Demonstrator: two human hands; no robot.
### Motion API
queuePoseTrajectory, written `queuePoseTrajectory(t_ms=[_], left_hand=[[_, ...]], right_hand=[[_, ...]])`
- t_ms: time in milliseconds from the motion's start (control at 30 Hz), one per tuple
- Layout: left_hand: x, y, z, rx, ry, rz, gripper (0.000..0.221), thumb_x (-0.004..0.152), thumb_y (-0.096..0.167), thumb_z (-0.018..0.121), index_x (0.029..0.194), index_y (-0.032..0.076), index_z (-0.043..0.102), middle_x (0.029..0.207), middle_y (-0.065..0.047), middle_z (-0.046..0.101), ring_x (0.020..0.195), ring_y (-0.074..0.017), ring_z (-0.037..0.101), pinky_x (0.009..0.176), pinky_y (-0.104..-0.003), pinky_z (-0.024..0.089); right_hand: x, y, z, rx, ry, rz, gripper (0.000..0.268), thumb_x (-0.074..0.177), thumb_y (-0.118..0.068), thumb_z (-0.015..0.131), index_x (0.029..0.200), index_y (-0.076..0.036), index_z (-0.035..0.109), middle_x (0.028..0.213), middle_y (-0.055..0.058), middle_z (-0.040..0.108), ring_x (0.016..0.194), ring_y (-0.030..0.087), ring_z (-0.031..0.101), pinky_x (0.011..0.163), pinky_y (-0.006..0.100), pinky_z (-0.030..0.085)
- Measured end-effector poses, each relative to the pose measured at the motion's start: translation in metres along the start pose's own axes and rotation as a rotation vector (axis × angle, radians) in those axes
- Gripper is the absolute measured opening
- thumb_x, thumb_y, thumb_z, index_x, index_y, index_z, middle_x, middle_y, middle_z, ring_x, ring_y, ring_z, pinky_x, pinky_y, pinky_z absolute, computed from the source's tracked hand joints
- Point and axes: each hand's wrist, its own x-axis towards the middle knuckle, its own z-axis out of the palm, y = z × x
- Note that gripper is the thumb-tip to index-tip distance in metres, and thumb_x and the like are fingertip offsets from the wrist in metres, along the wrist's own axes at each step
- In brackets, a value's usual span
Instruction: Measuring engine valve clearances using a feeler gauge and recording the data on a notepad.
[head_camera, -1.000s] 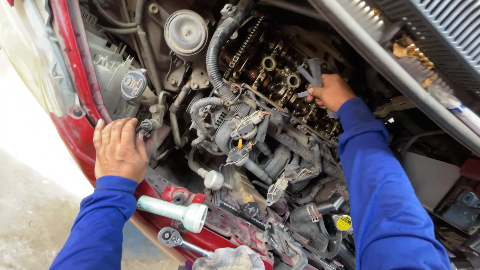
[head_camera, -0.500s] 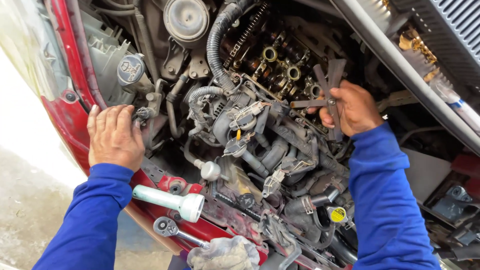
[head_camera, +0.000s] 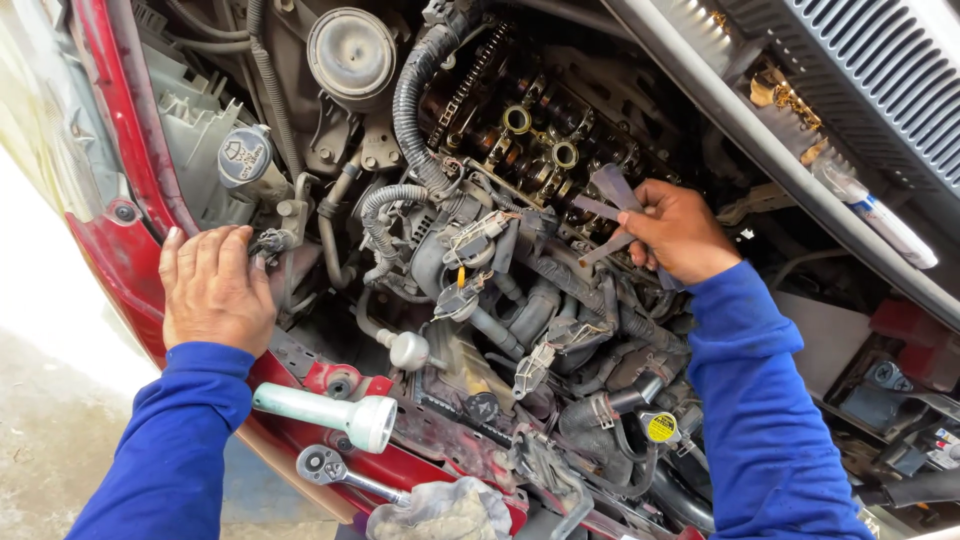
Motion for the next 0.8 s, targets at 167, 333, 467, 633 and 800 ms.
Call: queuePoseTrajectory(t_ms=[167, 333, 467, 633, 800], left_hand=[[0.0, 0.0, 0.0, 0.013, -0.014, 0.002, 0.041, 0.094, 0.018, 0.07, 0.133, 0.007, 0.071, 0.13, -0.008, 0.072, 0.125, -0.0287, 0.064, 0.131, -0.044, 0.029], [0.0, 0.001, 0.0, 0.006, 0.001, -0.002, 0.042, 0.091, 0.016, 0.07, 0.132, 0.007, 0.071, 0.13, -0.008, 0.072, 0.125, -0.0286, 0.065, 0.131, -0.044, 0.029], [0.001, 0.002, -0.002, 0.005, -0.003, -0.006, 0.041, 0.091, 0.016, 0.069, 0.131, 0.007, 0.07, 0.129, -0.008, 0.072, 0.125, -0.028, 0.064, 0.13, -0.044, 0.029], [0.003, 0.003, -0.003, 0.01, -0.009, -0.007, 0.039, 0.092, 0.016, 0.069, 0.13, 0.008, 0.07, 0.127, -0.008, 0.072, 0.124, -0.0278, 0.065, 0.13, -0.044, 0.03], [0.001, 0.001, -0.001, 0.01, -0.035, -0.013, 0.042, 0.09, 0.016, 0.067, 0.132, 0.008, 0.07, 0.131, -0.008, 0.071, 0.126, -0.0274, 0.064, 0.13, -0.044, 0.028]], right_hand=[[0.012, -0.001, -0.01, -0.084, 0.015, -0.056, 0.014, 0.099, -0.003, 0.067, 0.088, -0.007, 0.061, 0.066, 0.005, 0.058, 0.044, 0.006, 0.047, 0.036, 0.021, 0.036], [0.049, -0.002, -0.018, -0.114, -0.025, 0.02, 0.026, 0.097, -0.005, 0.069, 0.119, -0.002, 0.056, 0.068, 0.006, 0.058, 0.045, 0.008, 0.044, 0.037, 0.023, 0.037], [0.109, 0.024, -0.023, -0.07, -0.05, 0.078, 0.048, 0.092, 0.002, 0.069, 0.137, 0.005, 0.053, 0.073, 0.015, 0.064, 0.041, 0.01, 0.04, 0.033, 0.025, 0.03], [0.169, 0.04, -0.031, -0.275, -0.201, 0.03, 0.011, 0.092, -0.004, 0.072, 0.092, -0.006, 0.061, 0.057, 0.007, 0.048, 0.04, 0.013, 0.041, 0.033, 0.03, 0.034], [0.169, 0.016, -0.01, -0.384, -0.305, 0.112, 0.006, 0.094, -0.004, 0.07, 0.097, -0.007, 0.066, 0.055, 0.008, 0.047, 0.042, 0.013, 0.04, 0.034, 0.029, 0.032]])
